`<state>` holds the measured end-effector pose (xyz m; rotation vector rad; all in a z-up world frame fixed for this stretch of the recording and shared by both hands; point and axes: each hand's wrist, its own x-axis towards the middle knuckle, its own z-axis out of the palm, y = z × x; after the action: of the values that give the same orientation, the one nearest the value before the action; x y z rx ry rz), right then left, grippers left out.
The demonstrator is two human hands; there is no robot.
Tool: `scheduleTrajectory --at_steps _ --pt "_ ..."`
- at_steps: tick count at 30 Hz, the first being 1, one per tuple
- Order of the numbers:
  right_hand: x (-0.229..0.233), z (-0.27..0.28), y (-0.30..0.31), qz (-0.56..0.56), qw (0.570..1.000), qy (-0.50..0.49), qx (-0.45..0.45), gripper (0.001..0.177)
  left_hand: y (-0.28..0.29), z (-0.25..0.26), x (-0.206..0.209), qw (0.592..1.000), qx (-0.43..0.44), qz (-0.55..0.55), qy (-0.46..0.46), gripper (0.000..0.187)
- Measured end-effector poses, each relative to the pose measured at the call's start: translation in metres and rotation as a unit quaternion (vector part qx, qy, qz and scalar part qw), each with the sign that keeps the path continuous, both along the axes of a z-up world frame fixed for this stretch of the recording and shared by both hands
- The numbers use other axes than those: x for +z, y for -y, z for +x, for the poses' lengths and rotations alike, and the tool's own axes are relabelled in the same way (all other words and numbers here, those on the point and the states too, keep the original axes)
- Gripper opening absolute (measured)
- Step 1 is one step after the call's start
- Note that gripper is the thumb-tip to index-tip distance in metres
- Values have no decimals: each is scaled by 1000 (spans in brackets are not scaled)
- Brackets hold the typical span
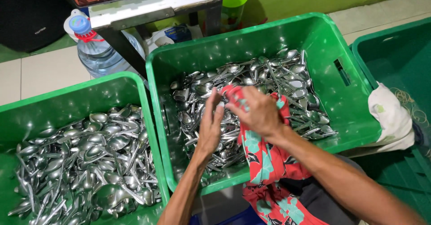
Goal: Wiping and cleaning individual metal spoons with a cloth.
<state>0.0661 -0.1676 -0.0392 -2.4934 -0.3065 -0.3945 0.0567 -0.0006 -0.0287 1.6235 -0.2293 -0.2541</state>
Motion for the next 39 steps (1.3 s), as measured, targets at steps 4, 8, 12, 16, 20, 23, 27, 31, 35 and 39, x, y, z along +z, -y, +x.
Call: scheduleTrajectory --at_steps 4,8,12,16,20,23,27,31,35,39 --pt "-28 -11 -20 -67 998 -15 5 39 10 1 -17 992 -41 -103 -61 80" --pt "-1 -17 -25 58 992 -110 35 61 12 15 -64 956 -21 -274 -106 63" --pt "-8 -18 -23 90 988 -123 26 52 6 18 -79 930 16 -333 -156 56" --pt "7 -15 -30 197 964 -177 29 56 4 15 -68 921 35 -343 -182 58" --pt "3 -10 -26 289 934 -210 8 47 4 5 -26 964 21 -229 -131 71" --pt "5 -9 -20 327 921 -210 -2 45 5 5 -55 971 42 -204 -119 65" --pt "26 -25 -31 102 991 -70 52 44 11 14 -72 971 93 -195 -100 51" --pt "-22 -20 -25 -124 989 24 75 57 0 18 -70 940 141 -299 -83 46" --pt "-30 -15 -14 -191 978 65 58 56 -14 25 -63 945 201 -246 -75 47" --pt "-32 -7 1 -200 977 61 50 60 -21 23 -40 934 237 -257 -76 48"
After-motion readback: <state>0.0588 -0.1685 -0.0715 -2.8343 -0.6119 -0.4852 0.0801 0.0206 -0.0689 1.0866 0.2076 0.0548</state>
